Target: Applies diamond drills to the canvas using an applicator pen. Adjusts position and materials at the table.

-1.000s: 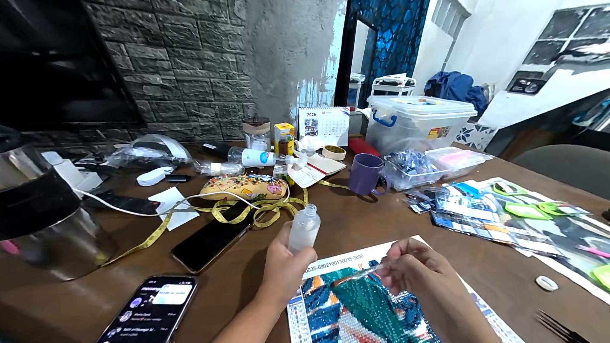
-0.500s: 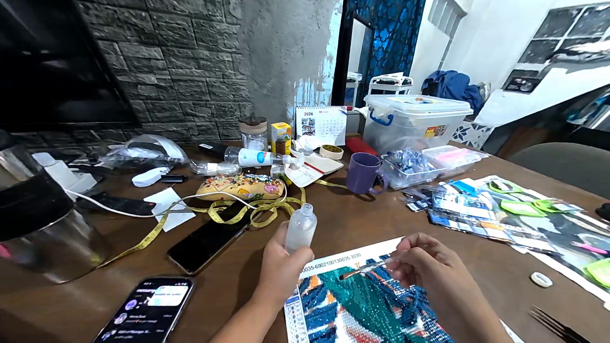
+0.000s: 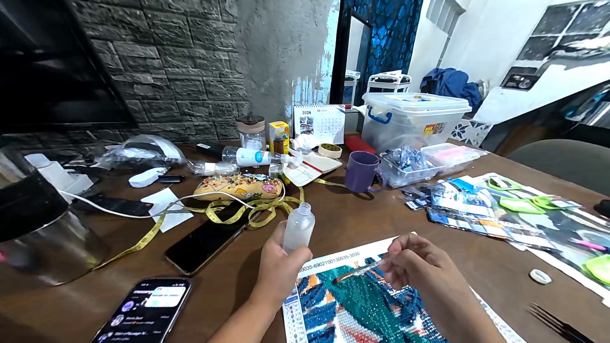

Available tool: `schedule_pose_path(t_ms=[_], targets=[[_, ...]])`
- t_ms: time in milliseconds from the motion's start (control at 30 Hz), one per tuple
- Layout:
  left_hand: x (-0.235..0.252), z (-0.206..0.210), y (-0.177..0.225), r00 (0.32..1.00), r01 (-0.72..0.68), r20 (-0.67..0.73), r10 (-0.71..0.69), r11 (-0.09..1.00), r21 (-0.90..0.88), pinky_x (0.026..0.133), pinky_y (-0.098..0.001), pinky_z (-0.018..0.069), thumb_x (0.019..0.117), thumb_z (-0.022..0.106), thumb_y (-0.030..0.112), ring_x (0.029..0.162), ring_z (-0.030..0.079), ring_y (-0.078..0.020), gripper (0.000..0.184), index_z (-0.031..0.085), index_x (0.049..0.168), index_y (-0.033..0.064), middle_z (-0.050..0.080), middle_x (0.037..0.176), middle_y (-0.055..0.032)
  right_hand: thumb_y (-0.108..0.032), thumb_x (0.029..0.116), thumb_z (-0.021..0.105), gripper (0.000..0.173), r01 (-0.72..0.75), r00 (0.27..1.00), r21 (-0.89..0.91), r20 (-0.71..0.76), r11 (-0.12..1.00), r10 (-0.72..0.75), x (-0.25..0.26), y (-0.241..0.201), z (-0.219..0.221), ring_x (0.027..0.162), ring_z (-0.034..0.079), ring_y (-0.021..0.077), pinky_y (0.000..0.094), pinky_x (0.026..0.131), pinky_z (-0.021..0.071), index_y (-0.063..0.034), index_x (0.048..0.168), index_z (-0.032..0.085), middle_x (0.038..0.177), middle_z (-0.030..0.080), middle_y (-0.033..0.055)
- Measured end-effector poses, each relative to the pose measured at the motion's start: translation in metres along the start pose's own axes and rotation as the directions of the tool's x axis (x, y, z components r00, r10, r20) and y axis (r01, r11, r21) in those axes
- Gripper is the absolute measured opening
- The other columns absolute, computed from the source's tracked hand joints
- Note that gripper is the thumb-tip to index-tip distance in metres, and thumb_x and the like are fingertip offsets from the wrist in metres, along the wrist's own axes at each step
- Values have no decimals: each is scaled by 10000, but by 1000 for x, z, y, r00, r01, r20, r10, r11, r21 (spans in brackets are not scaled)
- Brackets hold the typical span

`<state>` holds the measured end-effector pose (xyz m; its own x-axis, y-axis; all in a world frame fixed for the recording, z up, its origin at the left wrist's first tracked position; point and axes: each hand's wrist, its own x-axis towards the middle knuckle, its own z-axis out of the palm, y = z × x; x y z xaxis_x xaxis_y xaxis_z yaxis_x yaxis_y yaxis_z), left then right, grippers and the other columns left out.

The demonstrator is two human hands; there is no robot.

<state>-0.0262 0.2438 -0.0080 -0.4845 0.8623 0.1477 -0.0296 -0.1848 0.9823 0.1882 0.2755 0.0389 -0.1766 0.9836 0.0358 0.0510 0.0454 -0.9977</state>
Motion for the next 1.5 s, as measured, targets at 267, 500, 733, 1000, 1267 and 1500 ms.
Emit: schedule_pose_path(t_ms=[267, 500, 733, 1000, 1267, 1500], targets=[[0, 0, 1, 1000, -1, 2, 1, 1000, -7, 630, -210, 557, 646, 653, 43, 762, 684, -48, 500, 630, 1145, 57, 703, 886, 1, -31, 970, 477, 112, 26, 996, -32, -83, 999, -29, 4, -1, -5, 545, 650, 72, 201, 505, 529, -62, 895, 555, 678, 678, 6], [-1, 0, 1, 1000, -2, 1, 2, 1000, -7, 637, -211, 562, 651, 656, 51, 775, 689, -50, 502, 625, 1151, 48, 705, 902, -3, -69, 926, 480, 95, 89, 996, -41, 23, 995, -88, -1, 7, 7, 622, 690, 82, 236, 577, 582, -87, 925, 574, 748, 700, -14], [0, 0, 1, 1000, -6, 12, 6, 1000, -20, 633, -204, 555, 657, 651, 42, 764, 686, -50, 490, 627, 1146, 59, 706, 889, -2, -56, 920, 488, 93, 90, 993, -86, -69, 992, -96, 3, 5, -2, 575, 661, 66, 213, 542, 551, -83, 890, 572, 695, 676, -17], [0, 0, 1, 1000, -2, 5, 2, 1000, 3, 617, -203, 548, 661, 647, 43, 746, 680, -49, 485, 628, 1145, 56, 704, 885, -3, -65, 942, 483, 94, 69, 998, -23, 3, 997, -69, -3, 3, 5, 591, 676, 75, 220, 548, 563, -83, 907, 569, 715, 694, -11], [-1, 0, 2, 1000, 5, 2, -5, 1000, -4, 624, -206, 555, 664, 648, 34, 752, 684, -48, 487, 627, 1150, 55, 707, 887, 0, -32, 948, 491, 102, 23, 995, -92, -90, 995, -31, 2, 0, -4, 542, 640, 61, 197, 511, 521, -66, 883, 562, 680, 675, 1], [-1, 0, 3, 1000, 13, -3, -13, 1000, 12, 610, -203, 548, 663, 643, 32, 724, 671, -39, 470, 631, 1132, 60, 699, 867, 8, -25, 947, 487, 117, 36, 998, -6, -42, 999, -36, -1, -1, -1, 554, 658, 76, 207, 522, 545, -71, 873, 565, 678, 678, 2]])
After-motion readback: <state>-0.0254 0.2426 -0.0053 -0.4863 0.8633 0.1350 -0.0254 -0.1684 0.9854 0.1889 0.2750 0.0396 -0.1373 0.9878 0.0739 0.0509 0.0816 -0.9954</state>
